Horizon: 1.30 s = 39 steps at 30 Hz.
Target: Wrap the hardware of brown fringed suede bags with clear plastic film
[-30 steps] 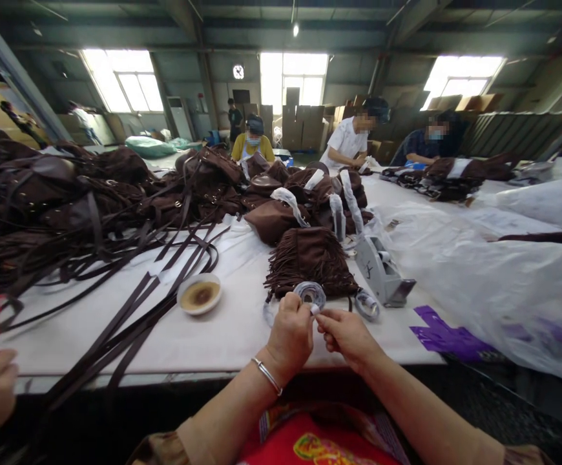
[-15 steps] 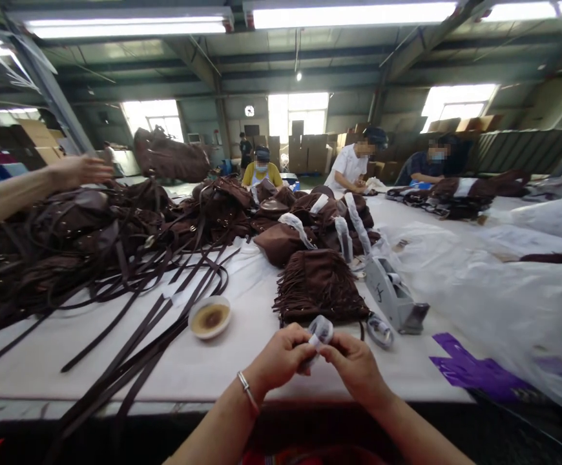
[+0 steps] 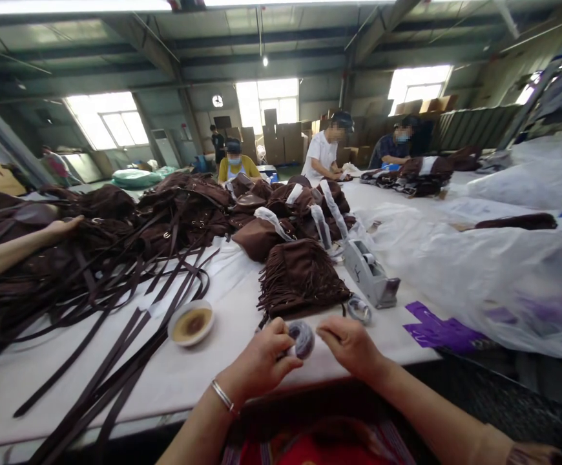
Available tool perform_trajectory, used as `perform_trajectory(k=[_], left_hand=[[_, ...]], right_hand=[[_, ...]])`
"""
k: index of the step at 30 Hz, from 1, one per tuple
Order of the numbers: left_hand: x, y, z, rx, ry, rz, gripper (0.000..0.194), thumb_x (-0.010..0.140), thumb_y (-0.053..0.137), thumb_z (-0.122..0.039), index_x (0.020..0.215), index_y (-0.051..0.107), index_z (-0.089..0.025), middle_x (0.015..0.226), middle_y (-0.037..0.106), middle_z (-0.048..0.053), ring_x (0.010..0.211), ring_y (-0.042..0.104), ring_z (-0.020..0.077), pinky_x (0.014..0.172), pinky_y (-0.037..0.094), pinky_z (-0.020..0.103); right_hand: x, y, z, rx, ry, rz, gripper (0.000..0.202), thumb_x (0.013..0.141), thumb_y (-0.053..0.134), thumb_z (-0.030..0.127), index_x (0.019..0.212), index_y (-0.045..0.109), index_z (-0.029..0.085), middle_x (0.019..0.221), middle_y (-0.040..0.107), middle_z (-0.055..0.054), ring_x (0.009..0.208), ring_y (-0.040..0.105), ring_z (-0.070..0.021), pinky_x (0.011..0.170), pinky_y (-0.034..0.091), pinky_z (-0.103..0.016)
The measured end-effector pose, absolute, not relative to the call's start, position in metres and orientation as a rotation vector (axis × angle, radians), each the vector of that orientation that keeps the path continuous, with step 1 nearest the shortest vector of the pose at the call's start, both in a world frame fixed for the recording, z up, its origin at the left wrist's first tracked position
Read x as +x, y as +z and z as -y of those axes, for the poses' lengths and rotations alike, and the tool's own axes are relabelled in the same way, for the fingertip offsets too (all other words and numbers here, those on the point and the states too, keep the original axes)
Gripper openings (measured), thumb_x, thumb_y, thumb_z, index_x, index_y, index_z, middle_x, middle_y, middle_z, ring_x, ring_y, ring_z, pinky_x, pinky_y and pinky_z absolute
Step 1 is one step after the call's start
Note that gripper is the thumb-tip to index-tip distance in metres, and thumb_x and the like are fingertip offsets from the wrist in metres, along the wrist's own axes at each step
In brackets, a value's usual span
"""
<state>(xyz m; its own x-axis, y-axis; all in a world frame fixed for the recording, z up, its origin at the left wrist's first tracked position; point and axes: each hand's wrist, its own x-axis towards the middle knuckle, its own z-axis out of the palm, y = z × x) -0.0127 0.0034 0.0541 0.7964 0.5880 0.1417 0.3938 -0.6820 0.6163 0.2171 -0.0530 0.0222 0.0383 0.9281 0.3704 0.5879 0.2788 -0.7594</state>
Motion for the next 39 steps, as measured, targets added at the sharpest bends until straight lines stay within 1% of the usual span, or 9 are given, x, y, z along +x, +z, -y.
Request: perform_trajectory(k=[5,9,13,16,21,28,32,35,39], left_hand=[[-0.015,0.048,-0.016,2.895,0.134,-0.923,0.015,0.077,0.072,-0.032,0.073,0.069,-0.019,0.086,0.059,0.009,0.087,0.054,0.026,0.075,0.045,0.038],[0.007,0.063,-0.017,2.898,0.283,-0.809,0.027,0.075,0.075,-0.045,0.08,0.069,-0.019,0.09,0.06,0.008,0.09,0.054,0.0257,0.08,0.046,0.039],[0.045,0.058,-0.027,2.883,0.494,-0.777,0.028,0.079,0.073,-0.033,0.103,0.068,-0.019,0.108,0.059,0.01,0.102,0.054,0.0254,0.088,0.047,0.039],[0.059,0.036,-0.042,2.913,0.491,-0.829,0.024,0.085,0.063,-0.02,0.109,0.066,-0.019,0.119,0.057,0.01,0.109,0.052,0.0239,0.092,0.046,0.039],[0.041,0.02,-0.067,2.936,0.374,-0.958,0.019,0.09,0.052,-0.016,0.089,0.071,-0.019,0.11,0.062,0.009,0.097,0.054,0.0221,0.083,0.045,0.036],[0.021,0.032,-0.077,2.919,0.265,-0.931,0.019,0.083,0.054,-0.008,0.079,0.068,-0.02,0.103,0.062,0.008,0.092,0.054,0.0218,0.079,0.042,0.037],[0.034,0.032,-0.07,2.933,0.402,-0.978,0.012,0.084,0.055,-0.013,0.083,0.066,-0.019,0.098,0.06,0.011,0.093,0.054,0.0247,0.082,0.043,0.041],[0.046,0.03,-0.069,2.901,0.525,-0.947,0.014,0.084,0.055,-0.016,0.095,0.064,-0.018,0.102,0.059,0.011,0.097,0.054,0.025,0.085,0.046,0.04],[0.049,0.026,-0.074,2.738,0.591,-0.96,0.022,0.083,0.055,-0.013,0.104,0.062,-0.017,0.102,0.059,0.008,0.095,0.057,0.0206,0.087,0.05,0.034]], right_hand=[[0.268,0.032,0.013,-1.732,0.108,1.482,0.039,0.086,0.059,0.04,0.115,0.062,0.014,0.102,0.067,-0.013,0.083,0.063,-0.0239,0.081,0.05,-0.038],[0.266,0.051,-0.028,-1.553,-0.024,1.907,0.032,0.09,0.051,0.028,0.118,0.064,0.016,0.124,0.063,-0.014,0.115,0.056,-0.0256,0.102,0.041,-0.039],[0.246,0.063,-0.054,-1.501,-0.037,2.365,0.037,0.092,0.052,0.028,0.127,0.062,0.025,0.121,0.069,-0.009,0.125,0.048,-0.029,0.102,0.034,-0.043],[0.249,0.062,-0.063,-1.609,-0.061,2.494,0.032,0.09,0.056,0.032,0.118,0.068,0.027,0.106,0.073,-0.01,0.121,0.049,-0.0312,0.1,0.031,-0.044],[0.299,0.055,-0.052,-1.735,0.094,2.437,0.03,0.088,0.057,0.048,0.094,0.078,0.027,0.091,0.075,-0.009,0.101,0.058,-0.0283,0.094,0.033,-0.041],[0.324,0.061,-0.017,-2.002,-0.108,2.24,0.021,0.085,0.06,0.028,0.072,0.075,0.019,0.088,0.071,-0.015,0.093,0.062,-0.0282,0.085,0.041,-0.039],[0.294,0.065,-0.031,-1.63,0.087,2.159,0.029,0.089,0.054,0.028,0.112,0.07,0.02,0.12,0.067,-0.011,0.109,0.06,-0.024,0.097,0.042,-0.034],[0.277,0.048,-0.047,-1.534,0.485,2.132,0.078,0.075,0.071,0.034,0.147,0.042,0.021,0.133,0.06,-0.01,0.118,0.058,-0.0248,0.102,0.043,-0.037],[0.269,0.016,-0.049,-1.699,0.494,2.001,0.093,0.066,0.073,0.02,0.15,0.034,0.012,0.129,0.061,-0.014,0.116,0.058,-0.0255,0.1,0.044,-0.037]])
